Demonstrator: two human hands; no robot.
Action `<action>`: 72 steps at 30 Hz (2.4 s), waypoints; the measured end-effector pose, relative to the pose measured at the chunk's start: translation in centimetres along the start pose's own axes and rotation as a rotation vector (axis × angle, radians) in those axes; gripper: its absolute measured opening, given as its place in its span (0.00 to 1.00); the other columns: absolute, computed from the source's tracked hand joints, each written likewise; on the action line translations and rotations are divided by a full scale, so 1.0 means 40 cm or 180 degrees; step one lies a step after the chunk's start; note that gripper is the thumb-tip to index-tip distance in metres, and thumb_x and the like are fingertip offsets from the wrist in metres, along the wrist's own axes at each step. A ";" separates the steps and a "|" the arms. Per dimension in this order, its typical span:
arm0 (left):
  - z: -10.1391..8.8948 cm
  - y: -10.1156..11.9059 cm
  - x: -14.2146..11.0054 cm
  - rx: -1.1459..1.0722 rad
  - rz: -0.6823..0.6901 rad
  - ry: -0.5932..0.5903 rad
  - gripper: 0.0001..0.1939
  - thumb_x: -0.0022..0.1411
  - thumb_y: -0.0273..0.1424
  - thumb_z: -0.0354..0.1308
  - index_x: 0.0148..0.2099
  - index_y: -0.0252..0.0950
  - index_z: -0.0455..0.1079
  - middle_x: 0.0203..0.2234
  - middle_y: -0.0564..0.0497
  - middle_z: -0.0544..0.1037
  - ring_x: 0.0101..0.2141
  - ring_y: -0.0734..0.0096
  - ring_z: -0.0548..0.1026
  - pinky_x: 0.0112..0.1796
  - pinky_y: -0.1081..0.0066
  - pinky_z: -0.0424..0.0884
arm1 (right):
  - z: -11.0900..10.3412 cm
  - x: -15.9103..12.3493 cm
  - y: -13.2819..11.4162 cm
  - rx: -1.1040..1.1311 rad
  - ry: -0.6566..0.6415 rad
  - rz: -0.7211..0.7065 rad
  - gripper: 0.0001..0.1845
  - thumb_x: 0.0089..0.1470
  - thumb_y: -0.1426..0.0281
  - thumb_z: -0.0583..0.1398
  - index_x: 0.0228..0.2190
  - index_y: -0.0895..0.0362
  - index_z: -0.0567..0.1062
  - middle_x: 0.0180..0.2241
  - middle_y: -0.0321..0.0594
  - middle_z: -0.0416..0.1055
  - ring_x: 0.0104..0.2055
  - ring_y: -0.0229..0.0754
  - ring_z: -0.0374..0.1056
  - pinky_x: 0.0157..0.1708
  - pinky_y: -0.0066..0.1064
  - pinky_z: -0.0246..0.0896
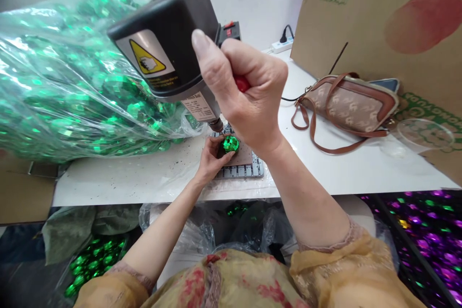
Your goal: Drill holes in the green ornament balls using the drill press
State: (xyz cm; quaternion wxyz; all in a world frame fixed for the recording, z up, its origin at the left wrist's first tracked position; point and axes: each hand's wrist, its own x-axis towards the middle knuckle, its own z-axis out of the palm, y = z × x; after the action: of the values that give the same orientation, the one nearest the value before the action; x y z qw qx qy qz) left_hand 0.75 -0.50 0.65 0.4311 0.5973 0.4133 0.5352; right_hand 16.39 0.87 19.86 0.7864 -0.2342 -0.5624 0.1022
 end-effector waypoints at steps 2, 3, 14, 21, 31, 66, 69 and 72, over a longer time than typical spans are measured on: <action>0.000 0.000 0.000 0.0055 -0.0006 0.0034 0.26 0.53 0.38 0.73 0.48 0.38 0.64 0.55 0.41 0.74 0.57 0.57 0.73 0.59 0.52 0.67 | -0.003 -0.007 0.002 0.0057 0.0004 0.0036 0.30 0.59 0.58 0.60 0.13 0.54 0.53 0.13 0.29 0.50 0.16 0.28 0.46 0.19 0.34 0.41; 0.001 0.000 0.000 0.0067 -0.0001 0.0042 0.26 0.53 0.39 0.73 0.48 0.38 0.64 0.55 0.41 0.75 0.56 0.57 0.74 0.59 0.53 0.68 | -0.004 -0.012 0.003 0.0133 0.0044 0.0028 0.30 0.59 0.60 0.61 0.13 0.55 0.54 0.13 0.29 0.50 0.15 0.28 0.46 0.19 0.34 0.41; 0.001 0.003 0.000 0.0026 0.0070 0.0009 0.26 0.53 0.39 0.73 0.48 0.39 0.65 0.53 0.43 0.76 0.55 0.58 0.75 0.58 0.55 0.69 | -0.012 -0.062 0.024 0.0438 0.0198 -0.0252 0.28 0.59 0.68 0.59 0.13 0.56 0.52 0.13 0.30 0.45 0.15 0.30 0.44 0.19 0.36 0.37; 0.003 0.005 -0.002 0.0061 0.0162 0.0009 0.25 0.54 0.39 0.73 0.48 0.39 0.65 0.52 0.42 0.76 0.55 0.57 0.75 0.58 0.54 0.69 | -0.017 -0.078 0.039 0.0217 0.0226 -0.0314 0.30 0.60 0.64 0.57 0.14 0.56 0.48 0.12 0.32 0.43 0.15 0.31 0.44 0.18 0.36 0.39; 0.002 0.003 -0.001 0.0107 0.0201 0.0055 0.26 0.53 0.40 0.73 0.48 0.39 0.67 0.50 0.45 0.77 0.54 0.58 0.75 0.57 0.55 0.69 | -0.015 -0.099 0.071 0.0615 0.0341 -0.0820 0.29 0.57 0.71 0.58 0.16 0.57 0.45 0.13 0.28 0.43 0.14 0.28 0.45 0.17 0.30 0.37; -0.051 0.100 -0.263 0.2638 0.2358 -0.1283 0.17 0.60 0.35 0.64 0.50 0.37 0.67 0.45 0.42 0.78 0.42 0.64 0.77 0.42 0.63 0.75 | 0.017 0.003 0.005 0.0493 0.0197 -0.0130 0.27 0.58 0.52 0.58 0.17 0.52 0.56 0.15 0.31 0.54 0.18 0.31 0.48 0.27 0.35 0.39; -0.073 0.082 -0.329 0.3435 0.2894 -0.1978 0.15 0.64 0.38 0.62 0.50 0.37 0.69 0.48 0.41 0.78 0.45 0.63 0.76 0.50 0.59 0.74 | 0.020 0.003 0.001 0.0332 0.0290 -0.0115 0.29 0.58 0.52 0.58 0.16 0.52 0.53 0.14 0.30 0.53 0.17 0.30 0.47 0.26 0.35 0.39; -0.088 0.084 -0.316 0.3232 0.2961 -0.1489 0.19 0.63 0.42 0.63 0.50 0.35 0.69 0.48 0.39 0.78 0.50 0.60 0.75 0.50 0.59 0.76 | 0.019 0.002 -0.008 0.0422 0.0292 -0.0066 0.29 0.57 0.57 0.61 0.15 0.53 0.54 0.13 0.29 0.53 0.16 0.30 0.48 0.24 0.35 0.38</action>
State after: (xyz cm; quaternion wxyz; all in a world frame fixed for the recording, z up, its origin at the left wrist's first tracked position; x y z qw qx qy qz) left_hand -3.72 -13.27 0.49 -0.0944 0.9365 0.2110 0.2636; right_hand 15.68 0.83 20.28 0.8261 -0.1802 -0.5202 0.1202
